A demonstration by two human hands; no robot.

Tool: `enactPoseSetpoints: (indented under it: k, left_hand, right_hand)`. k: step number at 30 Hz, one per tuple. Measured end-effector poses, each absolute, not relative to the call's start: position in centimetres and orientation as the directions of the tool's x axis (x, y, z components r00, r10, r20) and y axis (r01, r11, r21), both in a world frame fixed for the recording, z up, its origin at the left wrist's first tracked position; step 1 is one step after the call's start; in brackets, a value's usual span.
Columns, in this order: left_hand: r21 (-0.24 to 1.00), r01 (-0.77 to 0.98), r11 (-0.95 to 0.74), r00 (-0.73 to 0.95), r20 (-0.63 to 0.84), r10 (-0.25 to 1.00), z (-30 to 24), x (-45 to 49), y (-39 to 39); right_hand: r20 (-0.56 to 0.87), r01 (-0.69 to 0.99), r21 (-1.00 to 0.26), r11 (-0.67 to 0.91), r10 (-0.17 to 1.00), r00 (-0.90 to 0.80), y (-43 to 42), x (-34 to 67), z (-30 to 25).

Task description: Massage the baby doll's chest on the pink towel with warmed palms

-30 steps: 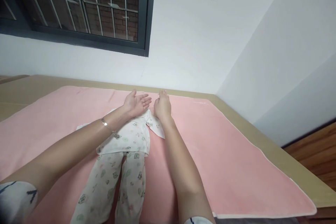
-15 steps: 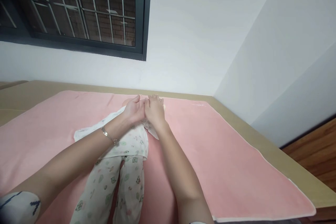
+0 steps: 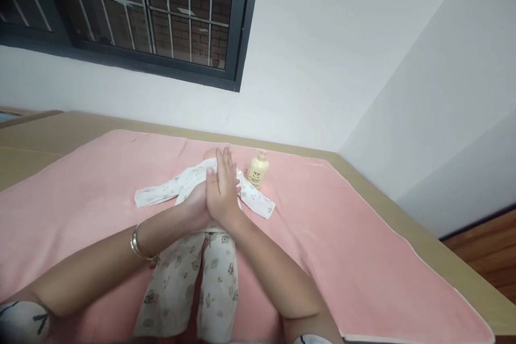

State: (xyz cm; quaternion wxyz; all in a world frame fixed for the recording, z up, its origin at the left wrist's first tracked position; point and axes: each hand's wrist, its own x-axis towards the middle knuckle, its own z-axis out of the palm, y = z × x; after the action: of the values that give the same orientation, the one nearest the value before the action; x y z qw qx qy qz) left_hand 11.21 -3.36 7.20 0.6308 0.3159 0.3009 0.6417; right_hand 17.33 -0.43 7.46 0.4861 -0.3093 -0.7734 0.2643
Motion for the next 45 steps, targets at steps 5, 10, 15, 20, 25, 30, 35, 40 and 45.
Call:
enactPoseSetpoints:
  k: [5, 10, 15, 20, 25, 30, 35, 40, 45]
  left_hand:
    - [0.902, -0.384, -0.194, -0.15, 0.147, 0.978, 6.0, 7.8, -3.0]
    - [0.91, 0.363, -0.202, -0.349, 0.334, 0.876, 2.1, 3.2, 1.7]
    - [0.687, 0.709, -0.162, -0.224, 0.436, 0.872, -0.7, 2.2, 3.1]
    - [0.79, 0.61, -0.064, -0.346, 0.338, 0.875, 0.0, 2.5, 3.6]
    - [0.803, 0.593, -0.063, -0.393, 0.357, 0.848, -0.1, 2.8, 4.1]
    - [0.757, 0.643, -0.115, -0.363, 0.434, 0.824, -1.0, 2.9, 3.8]
    - [0.723, 0.68, -0.117, -0.342, 0.454, 0.823, -1.1, 2.9, 3.6]
    - [0.723, 0.677, -0.14, -0.32, 0.46, 0.828, -1.5, 2.8, 3.6]
    - [0.732, 0.666, -0.146, -0.304, 0.445, 0.843, -1.8, 2.8, 3.5]
  right_hand:
    - [0.6, 0.318, -0.621, 0.716, 0.696, -0.395, 2.3, 16.7, 4.6]
    - [0.503, 0.454, -0.525, 0.72, 0.692, -0.518, 4.7, 16.3, 1.9]
    - [0.446, 0.486, -0.519, 0.703, 0.708, -0.548, 7.1, 17.1, 1.4]
    - [0.378, 0.522, -0.549, 0.652, 0.752, -0.541, 8.4, 17.8, 1.6]
    - [0.338, 0.555, -0.5, 0.665, 0.74, -0.581, 8.8, 18.2, 1.8]
    - [0.295, 0.631, -0.437, 0.641, 0.765, -0.573, 8.0, 17.7, 2.1]
    - [0.304, 0.724, -0.294, 0.624, 0.779, -0.548, 5.2, 16.2, 2.0]
    - [0.313, 0.575, -0.301, 0.761, 0.648, -0.694, 6.4, 16.8, 2.2]
    - [0.281, 0.665, -0.371, 0.648, 0.761, -0.585, 8.5, 17.8, 2.5]
